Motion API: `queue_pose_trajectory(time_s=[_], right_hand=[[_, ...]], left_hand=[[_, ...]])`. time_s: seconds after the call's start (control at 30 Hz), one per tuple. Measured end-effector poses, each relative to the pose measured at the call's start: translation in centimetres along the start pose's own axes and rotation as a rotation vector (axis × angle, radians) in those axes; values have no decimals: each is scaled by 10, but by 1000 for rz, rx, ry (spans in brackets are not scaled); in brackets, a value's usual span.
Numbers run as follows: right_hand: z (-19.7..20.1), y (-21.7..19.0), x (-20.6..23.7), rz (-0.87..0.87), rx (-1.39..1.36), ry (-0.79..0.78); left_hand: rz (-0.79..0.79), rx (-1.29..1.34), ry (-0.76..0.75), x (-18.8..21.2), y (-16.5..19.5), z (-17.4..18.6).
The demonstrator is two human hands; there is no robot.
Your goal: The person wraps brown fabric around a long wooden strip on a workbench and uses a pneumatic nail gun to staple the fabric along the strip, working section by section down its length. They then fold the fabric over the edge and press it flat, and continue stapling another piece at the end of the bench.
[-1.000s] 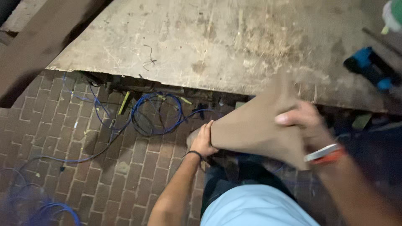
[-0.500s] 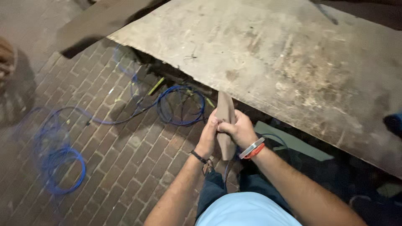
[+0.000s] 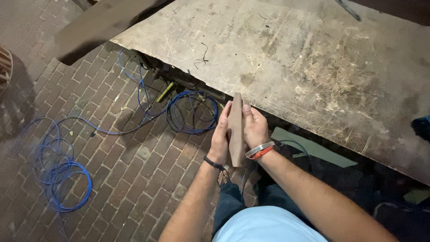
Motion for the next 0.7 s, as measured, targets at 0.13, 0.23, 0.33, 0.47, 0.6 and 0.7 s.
queue_pose_trajectory(time_s=[0.13, 0.23, 0.33, 0.47, 0.6, 0.7], right_hand=[[8, 11, -6, -25, 299, 154], [3, 14, -12, 20, 278, 149], [-11, 13, -25, 140, 75, 27], [-17, 26, -39, 104, -77, 7], [4, 36, -45, 16, 265, 130], [16, 40, -55, 112, 173, 84]], left_hand=[[-38, -72, -14, -15, 5, 6], [-36, -582, -76, -19, 19, 4], [26, -952, -100, -25, 25, 5], [7, -979, -117, -35, 35, 13], [119, -732, -58, -42, 25, 23], [242, -909, -24, -52, 15, 19]])
Point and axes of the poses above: each hand's wrist, its own x-axis away from the middle knuckle, its own z-axis out of the back of the hand, y = z × x, the point moved 8 cm from there along -x, towards the middle knuckle, and after that the axes turned 15 degrees about -y, right-handed, at the moved point
